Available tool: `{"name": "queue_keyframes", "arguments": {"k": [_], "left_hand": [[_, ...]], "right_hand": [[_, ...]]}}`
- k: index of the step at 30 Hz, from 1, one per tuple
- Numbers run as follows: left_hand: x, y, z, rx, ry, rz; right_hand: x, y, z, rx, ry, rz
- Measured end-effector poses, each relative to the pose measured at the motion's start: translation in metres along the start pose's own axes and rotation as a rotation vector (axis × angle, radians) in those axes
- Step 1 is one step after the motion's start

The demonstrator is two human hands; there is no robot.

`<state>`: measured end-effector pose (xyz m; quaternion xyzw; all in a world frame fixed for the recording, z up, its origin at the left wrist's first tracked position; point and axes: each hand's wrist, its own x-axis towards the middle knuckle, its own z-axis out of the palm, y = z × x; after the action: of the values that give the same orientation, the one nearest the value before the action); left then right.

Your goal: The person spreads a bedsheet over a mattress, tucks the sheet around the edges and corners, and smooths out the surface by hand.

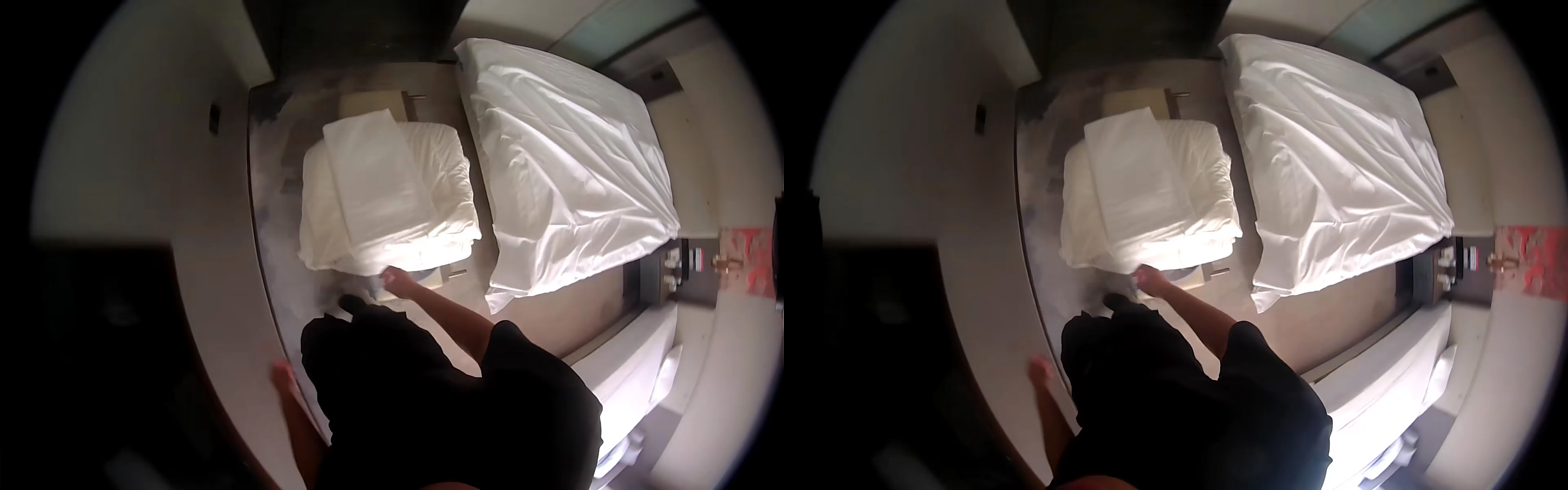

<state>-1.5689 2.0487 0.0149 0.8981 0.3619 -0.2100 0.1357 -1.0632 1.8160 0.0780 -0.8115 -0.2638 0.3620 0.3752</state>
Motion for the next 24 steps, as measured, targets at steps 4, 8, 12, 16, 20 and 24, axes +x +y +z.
{"name": "queue_keyframes", "arguments": {"k": [4,8,12,16,20,24], "left_hand": [[-0.006,0.017,0.011,-0.498,-0.434,-0.294],[0.132,-0.046,-0.05,-0.409,-0.525,-0.169],[0.366,-0.146,-0.115,-0.236,-0.358,0.039],[0.557,-0.058,-0.323,-1.411,-0.229,-0.275],[0.694,0.071,-0.472,-1.387,-0.247,-0.057],[0.906,0.107,-0.481,-1.352,-0.495,0.315]], "right_hand": [[0.067,-0.164,-0.015,0.254,-0.123,-0.106],[0.108,-0.151,0.022,0.241,0.279,0.12],[0.135,-0.118,0.048,0.685,0.286,0.692],[0.195,-0.092,0.079,0.504,0.499,0.771],[0.273,-0.104,0.081,0.305,0.685,0.845],[0.349,-0.073,0.086,0.29,0.541,1.098]]}}
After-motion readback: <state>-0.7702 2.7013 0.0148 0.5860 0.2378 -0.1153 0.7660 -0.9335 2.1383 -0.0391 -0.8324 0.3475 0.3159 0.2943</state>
